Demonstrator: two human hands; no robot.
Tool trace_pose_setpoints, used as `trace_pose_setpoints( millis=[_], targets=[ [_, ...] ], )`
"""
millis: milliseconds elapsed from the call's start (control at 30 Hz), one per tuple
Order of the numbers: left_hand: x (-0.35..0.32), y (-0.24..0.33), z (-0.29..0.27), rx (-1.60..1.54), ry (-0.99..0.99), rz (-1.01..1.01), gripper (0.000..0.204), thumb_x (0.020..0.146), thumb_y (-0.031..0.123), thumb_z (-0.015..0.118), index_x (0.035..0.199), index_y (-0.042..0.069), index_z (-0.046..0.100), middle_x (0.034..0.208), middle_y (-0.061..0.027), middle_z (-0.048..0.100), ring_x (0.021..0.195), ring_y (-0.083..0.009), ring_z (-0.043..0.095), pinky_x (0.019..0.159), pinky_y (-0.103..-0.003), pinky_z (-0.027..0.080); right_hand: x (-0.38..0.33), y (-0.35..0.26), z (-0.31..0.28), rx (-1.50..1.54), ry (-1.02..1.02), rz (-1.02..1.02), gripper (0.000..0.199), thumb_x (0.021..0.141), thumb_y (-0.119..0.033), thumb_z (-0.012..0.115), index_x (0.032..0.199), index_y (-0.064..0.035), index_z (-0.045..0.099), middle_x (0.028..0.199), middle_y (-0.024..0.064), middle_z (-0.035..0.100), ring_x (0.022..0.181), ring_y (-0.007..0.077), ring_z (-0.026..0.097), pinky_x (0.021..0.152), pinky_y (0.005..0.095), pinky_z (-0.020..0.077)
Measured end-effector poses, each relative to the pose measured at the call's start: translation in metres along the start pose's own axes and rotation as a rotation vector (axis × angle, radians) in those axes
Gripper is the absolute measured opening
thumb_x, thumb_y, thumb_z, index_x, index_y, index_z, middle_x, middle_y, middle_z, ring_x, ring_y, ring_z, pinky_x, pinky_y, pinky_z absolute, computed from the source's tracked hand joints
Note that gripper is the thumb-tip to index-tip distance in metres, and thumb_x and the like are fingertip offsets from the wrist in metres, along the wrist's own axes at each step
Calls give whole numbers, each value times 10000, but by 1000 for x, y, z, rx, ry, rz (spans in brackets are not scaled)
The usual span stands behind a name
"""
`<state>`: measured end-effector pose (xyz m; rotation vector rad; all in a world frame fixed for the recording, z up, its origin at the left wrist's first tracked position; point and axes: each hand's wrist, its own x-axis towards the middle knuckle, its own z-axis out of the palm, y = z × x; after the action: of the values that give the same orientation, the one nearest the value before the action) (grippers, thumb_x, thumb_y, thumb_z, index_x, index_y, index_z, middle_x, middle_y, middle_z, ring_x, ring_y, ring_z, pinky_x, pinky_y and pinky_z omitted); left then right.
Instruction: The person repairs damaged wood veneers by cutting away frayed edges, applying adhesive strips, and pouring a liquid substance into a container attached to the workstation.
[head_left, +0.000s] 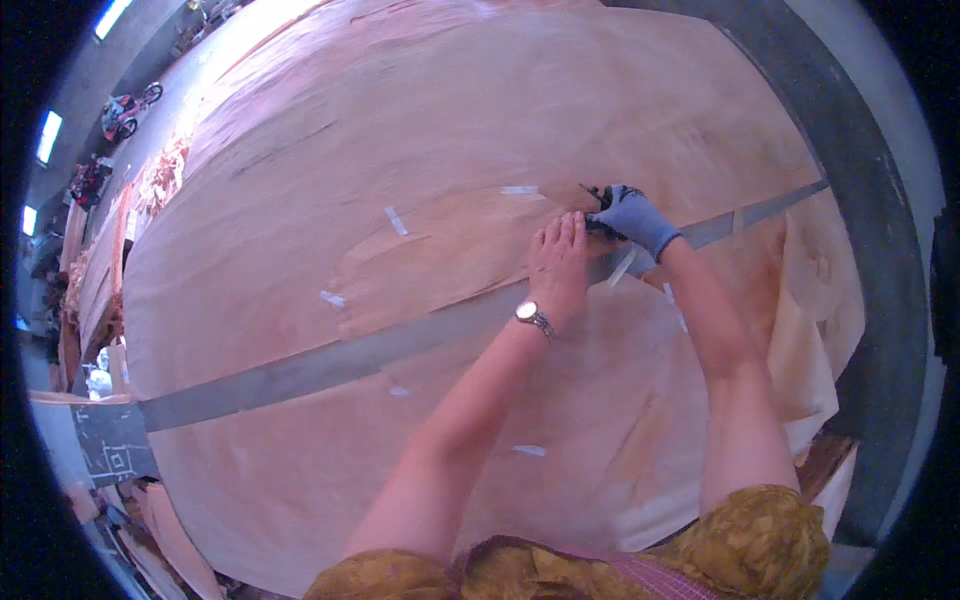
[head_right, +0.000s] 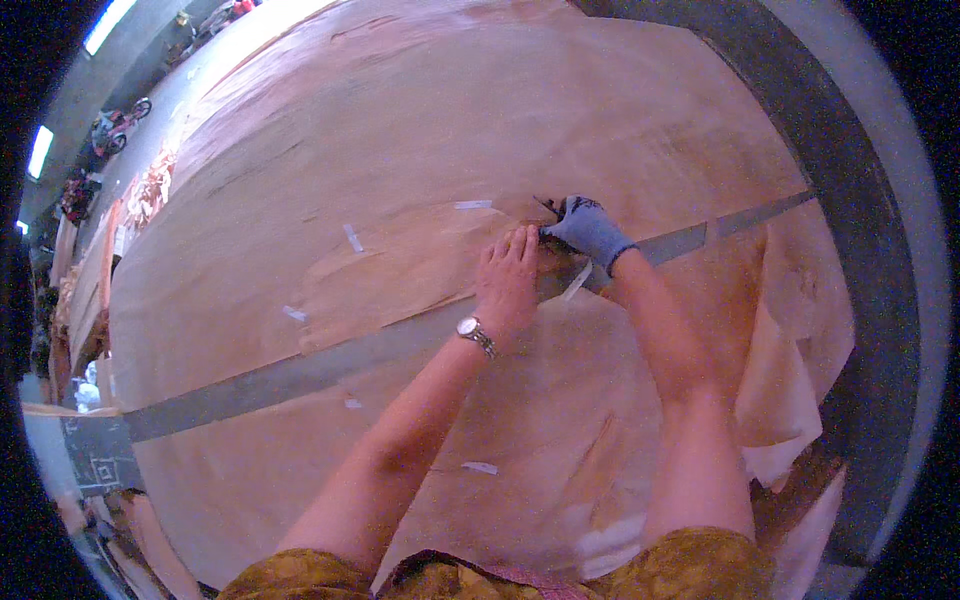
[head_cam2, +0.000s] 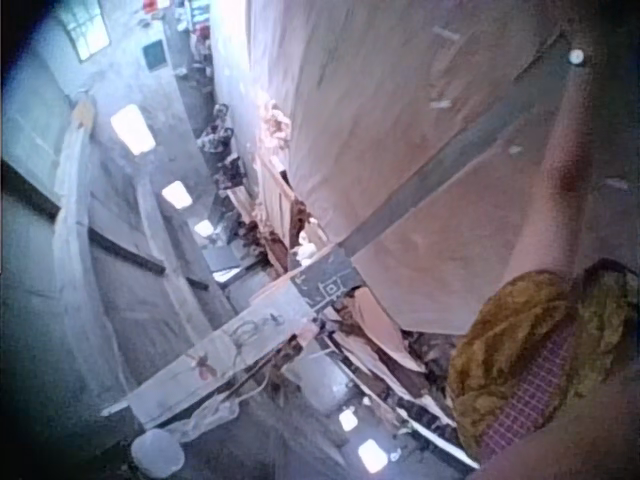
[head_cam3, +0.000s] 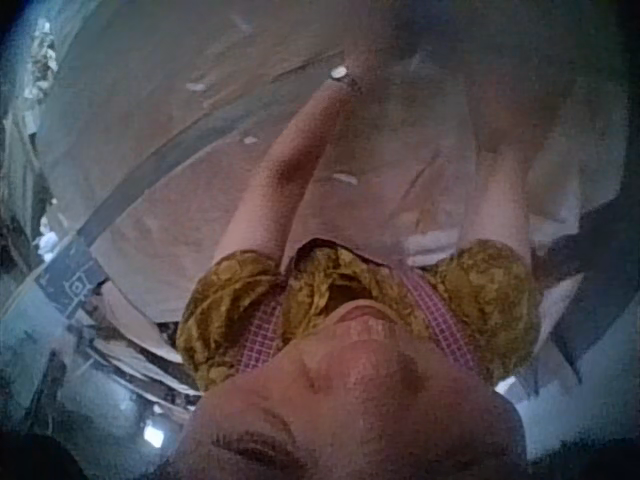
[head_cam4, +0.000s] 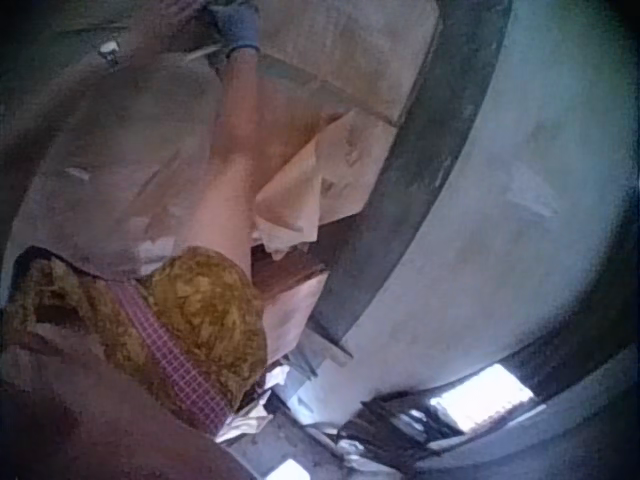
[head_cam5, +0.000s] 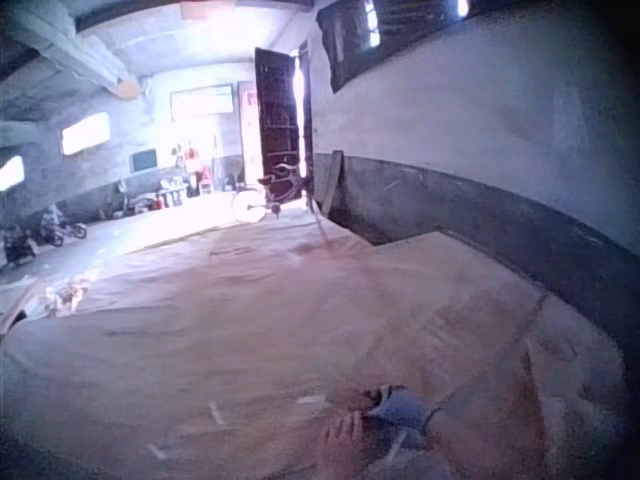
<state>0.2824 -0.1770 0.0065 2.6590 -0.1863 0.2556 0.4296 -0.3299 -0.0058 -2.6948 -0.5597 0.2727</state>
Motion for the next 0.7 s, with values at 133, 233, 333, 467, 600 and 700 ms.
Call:
trace_pose_setpoints(
  millis=[133, 233, 333, 467, 600, 700],
  targets=[
    [-12, 8, 11, 78, 115, -14, 642, 875, 303, 609, 1462, 143, 408, 1450, -207, 426, 1348, -365, 379, 1109, -499, 280, -20, -1, -22, 153, -222, 12, 371, 836, -346, 717, 911, 11, 650, 811, 144, 688, 704, 221, 666, 647, 359, 533],
    [-9, 20, 15, 85, 15, -8, 604, 899, 350, 581, 1461, 198, 421, 1465, -219, 407, 1362, -390, 348, 1125, -528, 243, -50, 30, -1, 153, 54, -184, 255, 883, -260, 676, 884, -6, 656, 736, 105, 674, 623, 176, 642, 574, 328, 505],
    [-5, 14, 15, 133, -12, -29, 578, 908, 379, 564, 1451, 219, 443, 1464, -189, 399, 1372, -374, 329, 1121, -537, 239, -81, 3, -11, 380, 122, 33, 195, 897, -231, 670, 889, -36, 664, 713, 57, 662, 597, 120, 618, 513, 283, 458],
    [10, 10, -19, 39, -352, -136, 549, 915, 338, 545, 1442, 216, 454, 1459, -183, 402, 1360, -371, 345, 1112, -537, 254, -169, -72, -57, 986, -108, 146, 143, 912, -200, 631, 984, -76, 634, 744, 25, 662, 589, 80, 596, 459, 229, 415],
    [-5, 55, -12, -170, 34, -302, 592, 894, 233, 538, 1466, 153, 412, 1425, -231, 433, 1336, -382, 382, 1104, -476, 306, -255, -132, -68, 1303, -144, 219, 231, 880, -208, 711, 1052, -117, 585, 802, -9, 650, 620, 69, 602, 468, 197, 392],
    [-42, 55, -3, -436, 48, -520, 653, 881, 233, 567, 1468, 39, 357, 1432, -248, 422, 1333, -379, 393, 1102, -449, 323, -293, -145, -47, 763, 134, 143, 457, 764, -306, 842, 1046, -55, 584, 840, 34, 649, 669, 120, 617, 555, 268, 492]
  ],
)
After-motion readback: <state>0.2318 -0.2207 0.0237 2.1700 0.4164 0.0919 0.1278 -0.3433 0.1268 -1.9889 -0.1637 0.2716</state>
